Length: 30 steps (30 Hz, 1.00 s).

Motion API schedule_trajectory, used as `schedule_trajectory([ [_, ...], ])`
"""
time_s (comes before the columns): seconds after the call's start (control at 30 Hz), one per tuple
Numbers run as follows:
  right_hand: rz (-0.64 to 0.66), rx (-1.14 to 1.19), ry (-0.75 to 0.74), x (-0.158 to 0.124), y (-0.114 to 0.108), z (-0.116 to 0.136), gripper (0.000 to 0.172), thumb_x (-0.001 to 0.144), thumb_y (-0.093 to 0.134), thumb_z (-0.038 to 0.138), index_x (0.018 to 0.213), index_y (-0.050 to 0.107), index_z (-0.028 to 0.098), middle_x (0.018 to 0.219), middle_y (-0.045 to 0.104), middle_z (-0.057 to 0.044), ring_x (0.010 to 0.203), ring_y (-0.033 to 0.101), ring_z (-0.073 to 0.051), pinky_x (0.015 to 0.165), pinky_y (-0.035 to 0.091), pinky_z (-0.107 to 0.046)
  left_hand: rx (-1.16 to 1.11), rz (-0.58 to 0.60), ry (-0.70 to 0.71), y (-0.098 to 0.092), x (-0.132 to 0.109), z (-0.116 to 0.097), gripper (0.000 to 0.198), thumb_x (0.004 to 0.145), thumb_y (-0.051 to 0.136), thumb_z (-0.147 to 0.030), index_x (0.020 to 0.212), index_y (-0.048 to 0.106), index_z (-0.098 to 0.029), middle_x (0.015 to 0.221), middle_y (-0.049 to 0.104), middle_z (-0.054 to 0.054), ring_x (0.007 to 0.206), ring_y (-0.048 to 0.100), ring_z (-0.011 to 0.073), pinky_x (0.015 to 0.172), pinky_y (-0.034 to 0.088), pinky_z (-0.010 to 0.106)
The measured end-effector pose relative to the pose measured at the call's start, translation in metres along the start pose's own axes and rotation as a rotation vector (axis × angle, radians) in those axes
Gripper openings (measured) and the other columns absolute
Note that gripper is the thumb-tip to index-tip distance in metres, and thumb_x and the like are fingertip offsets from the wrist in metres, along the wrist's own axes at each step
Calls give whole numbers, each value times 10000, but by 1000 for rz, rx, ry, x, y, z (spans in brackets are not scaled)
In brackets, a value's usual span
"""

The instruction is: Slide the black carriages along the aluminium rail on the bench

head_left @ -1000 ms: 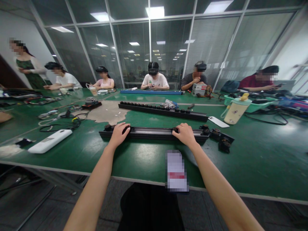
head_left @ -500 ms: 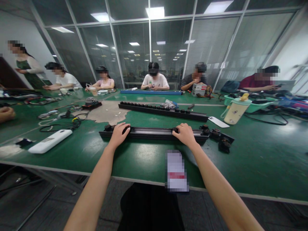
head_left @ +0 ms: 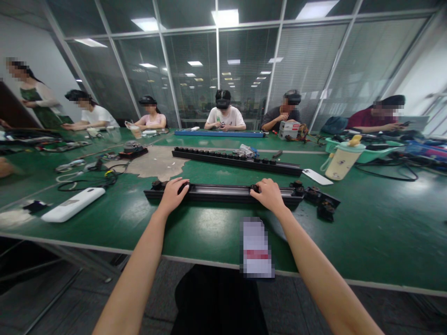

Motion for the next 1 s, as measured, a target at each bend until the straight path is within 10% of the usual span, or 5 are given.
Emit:
schedule_trajectory([
  [1.0, -4, 8, -2, 0, 0, 1, 298, 958, 545, 396, 905, 731, 168, 1015, 690, -135, 1006, 545, -272, 821, 372, -358, -5, 6, -4, -1, 0, 0, 501, 992, 409, -566, 1233, 695, -232, 1318, 702, 112, 1368, 534, 297, 1200, 376, 527],
])
Point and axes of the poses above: each hand's wrist, its own x-axis towards the middle knuckle, its own y-axis out of the palm, z = x × y, the point moved 5 cm from there along x, towards the middle knuckle
